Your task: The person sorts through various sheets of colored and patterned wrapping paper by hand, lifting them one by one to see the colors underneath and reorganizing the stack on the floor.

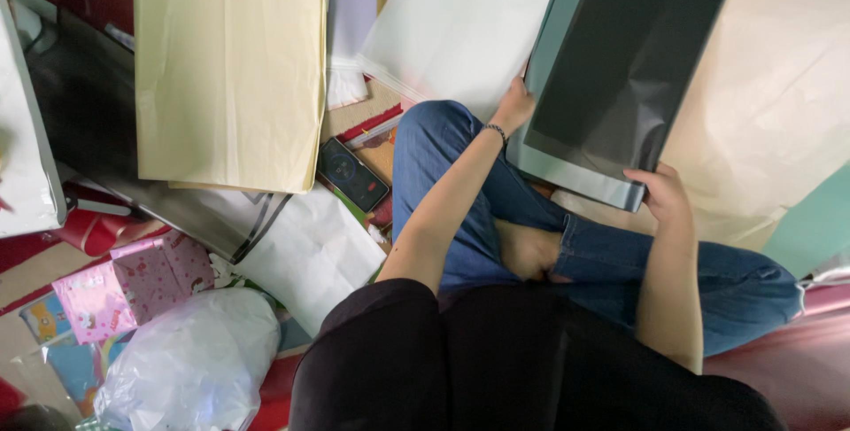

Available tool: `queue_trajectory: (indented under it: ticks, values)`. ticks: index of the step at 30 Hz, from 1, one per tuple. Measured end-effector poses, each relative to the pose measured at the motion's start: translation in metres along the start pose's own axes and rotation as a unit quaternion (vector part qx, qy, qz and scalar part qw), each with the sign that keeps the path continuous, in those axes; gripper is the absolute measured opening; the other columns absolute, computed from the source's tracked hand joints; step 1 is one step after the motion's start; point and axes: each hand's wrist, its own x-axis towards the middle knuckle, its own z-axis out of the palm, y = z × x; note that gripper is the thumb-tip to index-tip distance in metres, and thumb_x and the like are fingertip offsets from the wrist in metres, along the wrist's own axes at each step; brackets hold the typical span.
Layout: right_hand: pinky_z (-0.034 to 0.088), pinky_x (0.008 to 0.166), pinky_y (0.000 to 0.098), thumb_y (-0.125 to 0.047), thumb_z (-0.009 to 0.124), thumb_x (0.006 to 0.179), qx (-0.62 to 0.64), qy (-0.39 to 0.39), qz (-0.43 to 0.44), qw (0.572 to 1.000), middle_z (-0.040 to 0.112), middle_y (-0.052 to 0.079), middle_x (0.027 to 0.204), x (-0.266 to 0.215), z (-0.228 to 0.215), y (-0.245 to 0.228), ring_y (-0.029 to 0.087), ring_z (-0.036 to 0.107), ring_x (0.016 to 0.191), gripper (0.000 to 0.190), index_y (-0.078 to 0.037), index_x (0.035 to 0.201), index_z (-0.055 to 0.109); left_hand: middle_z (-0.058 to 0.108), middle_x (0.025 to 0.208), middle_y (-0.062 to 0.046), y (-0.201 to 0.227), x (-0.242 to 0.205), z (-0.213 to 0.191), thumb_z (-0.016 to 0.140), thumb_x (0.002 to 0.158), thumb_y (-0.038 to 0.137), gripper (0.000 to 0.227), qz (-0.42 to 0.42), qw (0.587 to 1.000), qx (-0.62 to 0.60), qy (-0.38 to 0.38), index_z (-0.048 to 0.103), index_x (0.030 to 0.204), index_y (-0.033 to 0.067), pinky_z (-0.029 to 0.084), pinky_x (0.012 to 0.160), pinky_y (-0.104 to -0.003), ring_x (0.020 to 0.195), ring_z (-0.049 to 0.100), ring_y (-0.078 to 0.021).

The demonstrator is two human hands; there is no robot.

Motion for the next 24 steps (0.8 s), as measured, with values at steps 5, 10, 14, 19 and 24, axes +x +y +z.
queue_trajectory:
  ticks: [5, 10, 14, 19, 24]
  values:
    - [0.050, 0.061, 0.0356, -0.010, 0.078, 0.067, -0.076, 0.056, -0.006, 0.996, 0.062, 0.010, 0.086, 0.013, -0.009, 0.020, 0.022, 0.062, 0.076, 0.040, -0.006, 0.103, 0.060, 0.049, 0.128, -0.015, 0.000, -0.053, -0.056, 0.060, 0.086, 0.019, 0.049, 0.199, 0.972, 0.003, 0.125, 0.043, 0.130, 0.0075, 0.046, 0.093, -0.038, 0.117, 0.051, -0.0281]
    - [0.048, 0.056, 0.0394, -0.015, 0.077, 0.063, -0.236, 0.079, -0.011, 0.968, 0.064, 0.014, 0.089, 0.023, -0.019, 0.027, 0.027, 0.063, 0.072, 0.048, -0.005, 0.107, 0.057, 0.062, 0.104, -0.007, -0.089, -0.153, -0.228, 0.057, 0.081, -0.008, 0.043, 0.253, 0.880, -0.208, 0.344, 0.052, 0.123, 0.0006, 0.047, 0.074, -0.017, 0.083, 0.059, -0.0093]
    - [0.050, 0.075, 0.0447, -0.007, 0.077, 0.071, -0.280, 0.108, -0.055, 0.952, 0.059, 0.022, 0.109, 0.026, -0.013, 0.024, 0.036, 0.060, 0.094, 0.055, 0.002, 0.118, 0.048, 0.057, 0.108, -0.016, -0.156, -0.257, -0.310, 0.050, 0.071, -0.006, 0.041, -0.006, 0.721, 0.224, 0.656, 0.057, 0.110, 0.0059, 0.042, 0.086, -0.044, 0.097, 0.054, -0.0356]
    - [0.054, 0.065, 0.0439, -0.009, 0.082, 0.067, -0.281, 0.108, -0.088, 0.949, 0.063, 0.023, 0.101, 0.023, -0.009, 0.027, 0.033, 0.067, 0.084, 0.058, -0.001, 0.113, 0.048, 0.052, 0.106, -0.024, -0.204, -0.316, -0.344, 0.055, 0.075, 0.009, 0.035, -0.273, 0.736, 0.092, 0.612, 0.046, 0.108, 0.0033, 0.043, 0.079, -0.049, 0.091, 0.054, -0.0409]
    - [0.051, 0.054, 0.0446, -0.011, 0.081, 0.072, -0.264, 0.093, -0.093, 0.956, 0.064, 0.010, 0.114, 0.019, -0.004, 0.028, 0.027, 0.066, 0.088, 0.058, -0.012, 0.122, 0.051, 0.070, 0.090, -0.004, -0.238, -0.313, -0.364, 0.063, 0.069, 0.030, 0.036, -0.259, 0.793, -0.076, 0.546, 0.065, 0.097, 0.0075, 0.052, 0.075, -0.034, 0.085, 0.067, -0.0188]
